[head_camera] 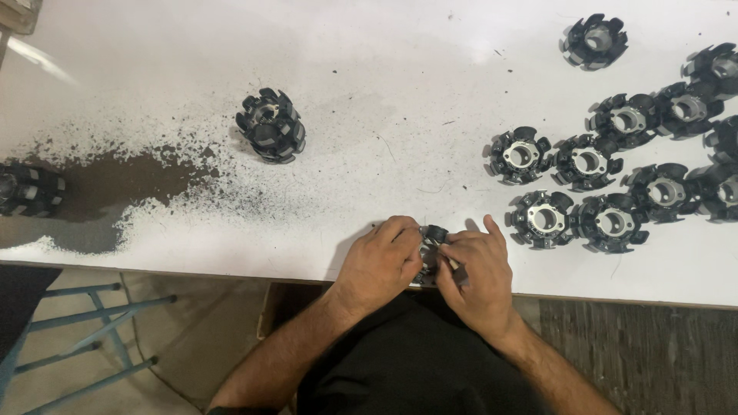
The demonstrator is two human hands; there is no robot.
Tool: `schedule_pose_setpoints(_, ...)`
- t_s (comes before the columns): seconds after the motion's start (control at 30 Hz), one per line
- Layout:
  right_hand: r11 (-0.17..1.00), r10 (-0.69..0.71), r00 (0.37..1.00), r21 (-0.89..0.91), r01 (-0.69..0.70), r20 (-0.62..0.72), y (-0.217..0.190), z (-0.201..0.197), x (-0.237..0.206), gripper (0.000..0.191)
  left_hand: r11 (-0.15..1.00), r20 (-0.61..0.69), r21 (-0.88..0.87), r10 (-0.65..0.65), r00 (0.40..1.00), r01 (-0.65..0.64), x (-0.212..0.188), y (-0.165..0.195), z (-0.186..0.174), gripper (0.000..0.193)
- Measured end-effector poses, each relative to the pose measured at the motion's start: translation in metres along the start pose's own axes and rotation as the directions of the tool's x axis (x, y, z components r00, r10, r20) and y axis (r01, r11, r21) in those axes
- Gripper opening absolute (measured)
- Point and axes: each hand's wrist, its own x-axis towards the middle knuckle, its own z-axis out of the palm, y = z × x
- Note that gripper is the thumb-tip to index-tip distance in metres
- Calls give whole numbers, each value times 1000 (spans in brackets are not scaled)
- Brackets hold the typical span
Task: The person picks up a black plastic wheel hub component from the table, works on its center with a small handheld tool, and places the finished part onto a growing pile on the right side of the table. The person repeats this cycle for one part at a time throughout the episode.
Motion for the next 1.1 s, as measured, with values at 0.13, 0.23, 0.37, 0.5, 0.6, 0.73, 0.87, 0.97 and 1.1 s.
schedule_pose_setpoints(0.13,999,-39,999,-29,39,2,-2,2,-2,32,1000,-64,8,26,998,-26,-4,1,3,15)
schedule_pose_setpoints(0.23,997,-37,999,-64,39,31,-2,3,-3,33,999,-118,13,53,992,-52,-6,2,5,16)
schedule_pose_setpoints(0.37,997,-32,998,-71,36,58,-1,3,-5,35,1000,-87,-1,20,996,-21,-8,3,7,16)
schedule_pose_setpoints(0.5,989,-45,996,-136,56,80,4,4,3,32,999,-13,-27,-38,999,38,-8,3,7,14)
schedule_pose_setpoints(0.6,949,10,999,-316,6,49,26,-5,28,24,997,36,45,-59,998,57,-2,-9,-12,10)
schedule_pose_setpoints(0.73,979,-70,975,-203,26,-212,44,-35,37,22,892,-404,442,103,909,96,15,-62,-90,62)
schedule_pose_setpoints(0.87,997,-77,997,4,78,-19,23,-32,18,22,846,-127,514,-90,988,143,55,-123,-163,109)
schedule_pose_setpoints(0.97,998,-48,982,46,40,181,8,-23,12,24,954,179,244,-221,959,174,70,-132,-177,101)
schedule_pose_setpoints(1.1,998,36,975,39,-45,217,9,-22,17,23,785,136,513,-475,870,348,52,-103,-171,102)
